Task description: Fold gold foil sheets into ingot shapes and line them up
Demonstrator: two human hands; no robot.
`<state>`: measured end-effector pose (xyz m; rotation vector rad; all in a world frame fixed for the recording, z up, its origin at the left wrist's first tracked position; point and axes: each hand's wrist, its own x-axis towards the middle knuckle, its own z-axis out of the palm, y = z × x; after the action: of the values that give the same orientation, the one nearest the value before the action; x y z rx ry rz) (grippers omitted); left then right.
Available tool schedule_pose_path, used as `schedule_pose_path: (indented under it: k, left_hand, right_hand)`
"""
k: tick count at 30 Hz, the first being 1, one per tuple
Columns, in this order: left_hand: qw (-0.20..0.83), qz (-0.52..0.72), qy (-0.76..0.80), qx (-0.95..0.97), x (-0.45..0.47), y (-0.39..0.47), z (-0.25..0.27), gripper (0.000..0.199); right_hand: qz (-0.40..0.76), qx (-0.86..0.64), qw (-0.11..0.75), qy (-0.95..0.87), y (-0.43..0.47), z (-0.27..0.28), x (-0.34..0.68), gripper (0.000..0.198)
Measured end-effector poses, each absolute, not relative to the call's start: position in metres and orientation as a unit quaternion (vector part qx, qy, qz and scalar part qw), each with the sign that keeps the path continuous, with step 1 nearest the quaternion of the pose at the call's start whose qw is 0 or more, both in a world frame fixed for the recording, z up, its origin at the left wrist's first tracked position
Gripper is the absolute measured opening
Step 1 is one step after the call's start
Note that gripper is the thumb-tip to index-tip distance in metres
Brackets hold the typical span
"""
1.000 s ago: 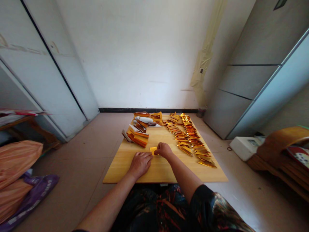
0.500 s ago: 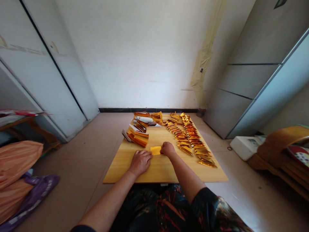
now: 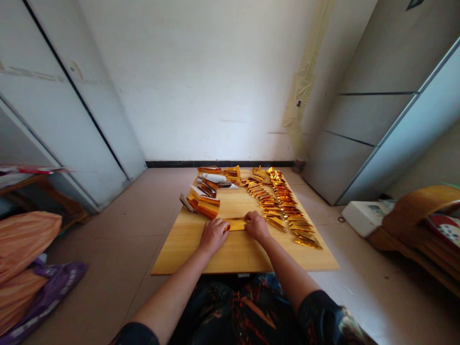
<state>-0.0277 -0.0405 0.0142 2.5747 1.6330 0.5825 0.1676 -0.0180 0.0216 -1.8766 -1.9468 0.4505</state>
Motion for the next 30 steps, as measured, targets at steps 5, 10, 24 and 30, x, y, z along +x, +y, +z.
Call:
schedule_pose_path:
  k: [5,10,24,30]
  left_hand:
    - [0.04,0.178,0.544,0.819,-0.024,-0.036,0.013,0.025]
    - [0.064,0.195,0.56,0.803,-0.022,-0.034,0.012,0.019]
    - [-0.041,0.205,0.45,0.868,-0.03,-0.055,0.013,0.026]
    - [-0.035,0.217,0.437,0.872,-0.036,-0.06,0.011,0.023]
  right_hand:
    - [0.166,-0.636,0.231,-0.717,-0.022,0.015,0.17,0.029]
    - [0.177,-0.632,0.262,-0.708,-0.018,0.012,0.17,0.04]
    - [0.239,-0.629,0.287,-0.682,-0.02,0.022,0.168,0.026]
    - [0.287,-0.643,0.269,-0.657,-0.017,0.027,0.171,0.028]
